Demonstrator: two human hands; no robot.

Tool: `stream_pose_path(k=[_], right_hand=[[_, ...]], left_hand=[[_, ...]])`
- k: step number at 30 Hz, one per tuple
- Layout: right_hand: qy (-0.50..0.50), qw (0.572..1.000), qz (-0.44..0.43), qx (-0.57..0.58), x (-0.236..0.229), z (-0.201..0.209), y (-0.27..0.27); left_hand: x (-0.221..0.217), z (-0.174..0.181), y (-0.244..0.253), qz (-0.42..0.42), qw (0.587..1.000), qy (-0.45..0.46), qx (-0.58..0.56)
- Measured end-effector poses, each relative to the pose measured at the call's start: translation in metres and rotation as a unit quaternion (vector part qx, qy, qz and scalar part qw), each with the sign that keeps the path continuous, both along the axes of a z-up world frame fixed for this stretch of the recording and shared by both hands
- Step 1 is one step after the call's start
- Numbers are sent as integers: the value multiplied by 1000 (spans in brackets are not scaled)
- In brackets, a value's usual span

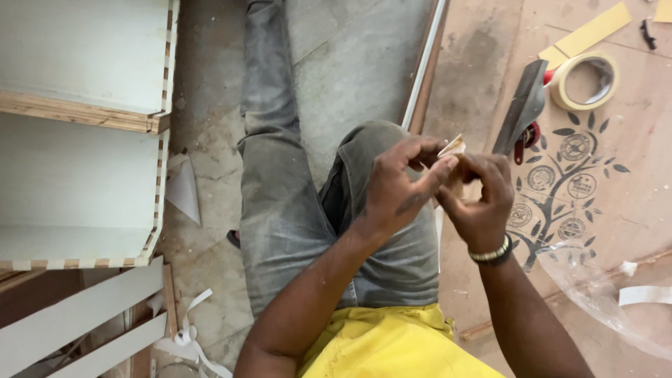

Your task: The person applies yellow edge banding to the edges of a wooden shelving unit. They peel the backing from small strips of banding, position them on the wood edges, and use a hand-held roller tool to press the banding firmly onto the surface.

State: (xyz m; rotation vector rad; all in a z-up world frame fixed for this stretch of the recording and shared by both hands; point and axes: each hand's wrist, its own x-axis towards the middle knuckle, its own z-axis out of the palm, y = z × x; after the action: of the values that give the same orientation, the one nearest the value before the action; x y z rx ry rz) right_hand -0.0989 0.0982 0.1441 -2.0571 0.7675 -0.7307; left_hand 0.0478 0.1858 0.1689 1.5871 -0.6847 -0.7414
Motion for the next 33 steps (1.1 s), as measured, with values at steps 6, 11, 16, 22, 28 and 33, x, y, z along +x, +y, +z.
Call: stream_pose_path(k=[6,11,16,22,28,33], right_hand=[[-73,940,97,318,-37,-10,21],[-99,839,171,507,-67,-41,18],[-151,761,173,607,-64,-27,16],[-127,776,255,562,-84,-40,4],[-174,754,270,574,-102,-66,0],[-184,759,251,572,-99,-65,3]], left_hand=[[-15,24,28,4,997,-32,-68],[-23,33,31,7,988,-128,-80],[-27,30,35,-4,972,-207,-107],[-23,34,39,-37,948,-280,-149],[-20,39,36,-41,948,-276,-154],[-23,37,34,-34,950,-271,-152]])
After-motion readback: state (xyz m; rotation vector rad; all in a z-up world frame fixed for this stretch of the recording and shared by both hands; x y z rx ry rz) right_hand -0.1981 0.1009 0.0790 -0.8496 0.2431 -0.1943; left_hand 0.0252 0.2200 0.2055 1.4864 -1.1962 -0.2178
